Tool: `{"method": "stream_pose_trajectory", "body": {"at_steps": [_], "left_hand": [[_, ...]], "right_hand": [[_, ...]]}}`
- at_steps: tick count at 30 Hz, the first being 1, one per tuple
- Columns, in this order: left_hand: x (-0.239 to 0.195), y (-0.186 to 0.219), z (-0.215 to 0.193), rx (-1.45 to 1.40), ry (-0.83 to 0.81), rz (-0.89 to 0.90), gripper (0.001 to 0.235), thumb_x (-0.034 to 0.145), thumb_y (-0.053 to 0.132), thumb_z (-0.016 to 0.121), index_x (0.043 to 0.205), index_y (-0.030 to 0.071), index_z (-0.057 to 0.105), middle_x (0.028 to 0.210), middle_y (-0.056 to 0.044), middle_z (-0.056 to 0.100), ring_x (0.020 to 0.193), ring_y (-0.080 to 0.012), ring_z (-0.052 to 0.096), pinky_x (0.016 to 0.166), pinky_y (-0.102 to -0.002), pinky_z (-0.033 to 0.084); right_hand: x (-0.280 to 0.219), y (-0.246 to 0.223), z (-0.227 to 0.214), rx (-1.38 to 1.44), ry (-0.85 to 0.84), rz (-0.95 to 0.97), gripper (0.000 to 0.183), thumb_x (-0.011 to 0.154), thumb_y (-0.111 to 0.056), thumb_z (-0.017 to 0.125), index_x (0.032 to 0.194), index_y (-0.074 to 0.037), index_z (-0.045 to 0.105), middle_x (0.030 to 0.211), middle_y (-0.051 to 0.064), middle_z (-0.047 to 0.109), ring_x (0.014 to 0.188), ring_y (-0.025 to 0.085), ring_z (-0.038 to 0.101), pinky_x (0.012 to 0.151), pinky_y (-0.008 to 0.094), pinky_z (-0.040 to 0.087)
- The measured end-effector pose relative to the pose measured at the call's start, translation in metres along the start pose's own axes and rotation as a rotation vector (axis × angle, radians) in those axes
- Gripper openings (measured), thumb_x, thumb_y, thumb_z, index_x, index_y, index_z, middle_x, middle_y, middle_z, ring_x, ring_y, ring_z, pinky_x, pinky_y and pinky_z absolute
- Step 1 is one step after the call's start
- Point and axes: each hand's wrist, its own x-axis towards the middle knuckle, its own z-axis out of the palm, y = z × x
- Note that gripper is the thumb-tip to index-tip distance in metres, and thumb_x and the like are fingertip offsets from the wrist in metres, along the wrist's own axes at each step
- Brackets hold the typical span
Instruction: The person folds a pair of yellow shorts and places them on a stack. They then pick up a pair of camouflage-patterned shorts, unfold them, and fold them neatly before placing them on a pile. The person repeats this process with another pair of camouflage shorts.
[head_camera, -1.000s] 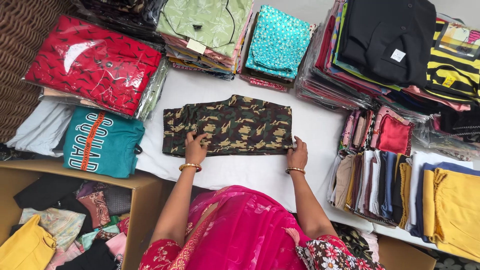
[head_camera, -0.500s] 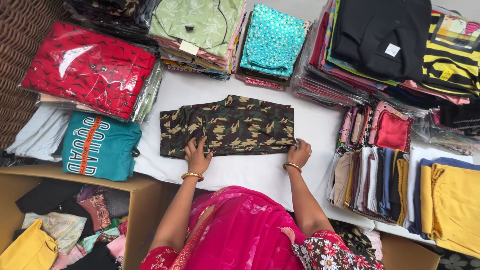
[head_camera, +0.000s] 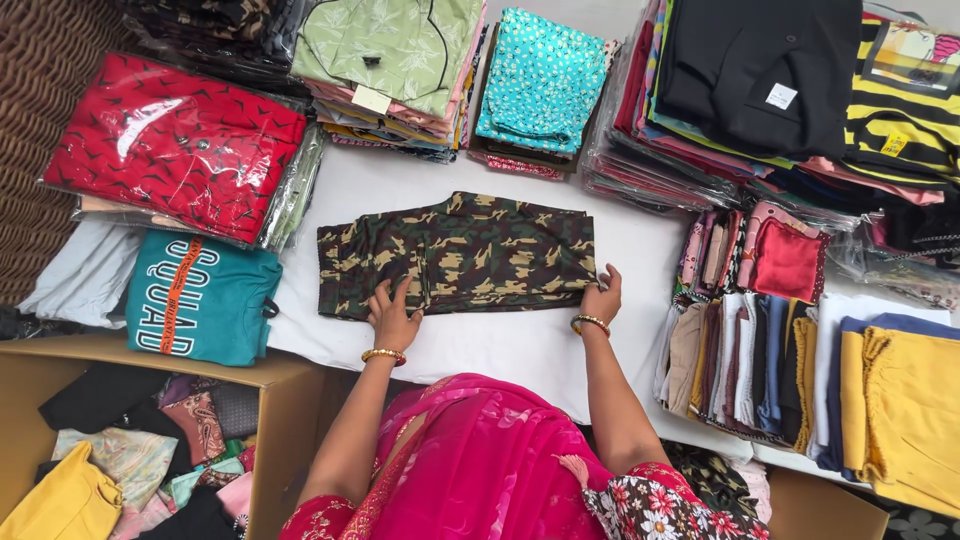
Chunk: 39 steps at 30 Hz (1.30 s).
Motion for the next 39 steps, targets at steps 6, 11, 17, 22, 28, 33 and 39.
{"method": "stream_pose_trajectory", "body": {"at_steps": [6, 11, 17, 22, 28, 33, 39], "left_hand": [[-0.005, 0.023, -0.013, -0.109, 0.153, 0.149, 0.056, 0.082, 0.017, 0.081, 0.135, 0.024, 0.063, 0.147, -0.012, 0.041, 0.135, -0.0353, 0.036, 0.108, -0.053, 0.034], [0.02, 0.014, 0.007, -0.576, 0.052, 0.132, 0.035, 0.098, 0.03, 0.069, 0.13, 0.018, 0.072, 0.125, -0.009, 0.06, 0.113, -0.0302, 0.055, 0.1, -0.043, 0.044], [0.06, -0.027, 0.01, -1.341, -0.149, -0.231, 0.069, 0.1, 0.064, 0.042, 0.139, 0.01, 0.064, 0.129, -0.007, 0.069, 0.113, -0.0147, 0.067, 0.095, -0.034, 0.05], [0.066, -0.041, -0.024, -1.339, 0.002, -0.539, 0.065, 0.098, 0.059, 0.056, 0.132, 0.005, 0.064, 0.126, -0.011, 0.069, 0.105, -0.0204, 0.068, 0.087, -0.043, 0.053], [0.074, -0.057, -0.026, -0.68, 0.159, -0.23, 0.036, 0.094, 0.024, 0.069, 0.119, -0.001, 0.072, 0.108, -0.013, 0.078, 0.095, -0.0244, 0.072, 0.088, -0.038, 0.053], [0.059, -0.084, -0.05, -0.847, 0.286, -0.106, 0.033, 0.094, 0.021, 0.071, 0.123, 0.005, 0.066, 0.113, -0.015, 0.077, 0.103, -0.034, 0.068, 0.095, -0.039, 0.051], [0.041, -0.115, -0.084, -0.141, 0.398, -0.33, 0.051, 0.081, 0.018, 0.08, 0.129, 0.011, 0.065, 0.115, -0.017, 0.069, 0.11, -0.0405, 0.061, 0.096, -0.046, 0.047]], "right_hand": [[0.023, -0.014, 0.006, 0.125, -0.128, 0.292, 0.059, 0.081, -0.016, 0.085, 0.133, -0.007, 0.059, 0.112, 0.014, 0.071, 0.096, 0.022, 0.067, 0.088, 0.035, 0.053], [0.015, -0.022, 0.06, 0.17, -0.337, 0.088, 0.05, 0.077, -0.01, 0.086, 0.123, -0.004, 0.068, 0.107, 0.012, 0.075, 0.089, 0.019, 0.07, 0.082, 0.033, 0.056], [-0.135, -0.14, 0.077, 0.447, -1.06, -0.285, 0.07, 0.087, -0.004, 0.068, 0.151, -0.016, 0.04, 0.116, 0.008, 0.069, 0.087, 0.014, 0.072, 0.075, 0.03, 0.061], [-0.195, -0.174, 0.047, 0.176, -1.357, -0.691, 0.098, 0.085, -0.01, 0.08, 0.163, -0.022, 0.022, 0.12, 0.008, 0.071, 0.093, 0.016, 0.07, 0.079, 0.033, 0.055], [-0.162, -0.128, 0.038, -0.064, -1.37, -0.585, 0.082, 0.086, -0.009, 0.076, 0.158, -0.024, 0.038, 0.106, 0.004, 0.075, 0.089, 0.014, 0.072, 0.08, 0.03, 0.059], [-0.133, -0.11, 0.022, -0.072, -1.16, -0.451, 0.075, 0.085, -0.007, 0.075, 0.152, -0.024, 0.044, 0.097, 0.001, 0.074, 0.081, 0.011, 0.069, 0.075, 0.028, 0.059], [-0.133, -0.105, 0.019, -0.082, -1.042, -0.368, 0.067, 0.087, -0.007, 0.073, 0.149, -0.023, 0.049, 0.096, 0.001, 0.075, 0.076, 0.009, 0.067, 0.074, 0.028, 0.056]]}}
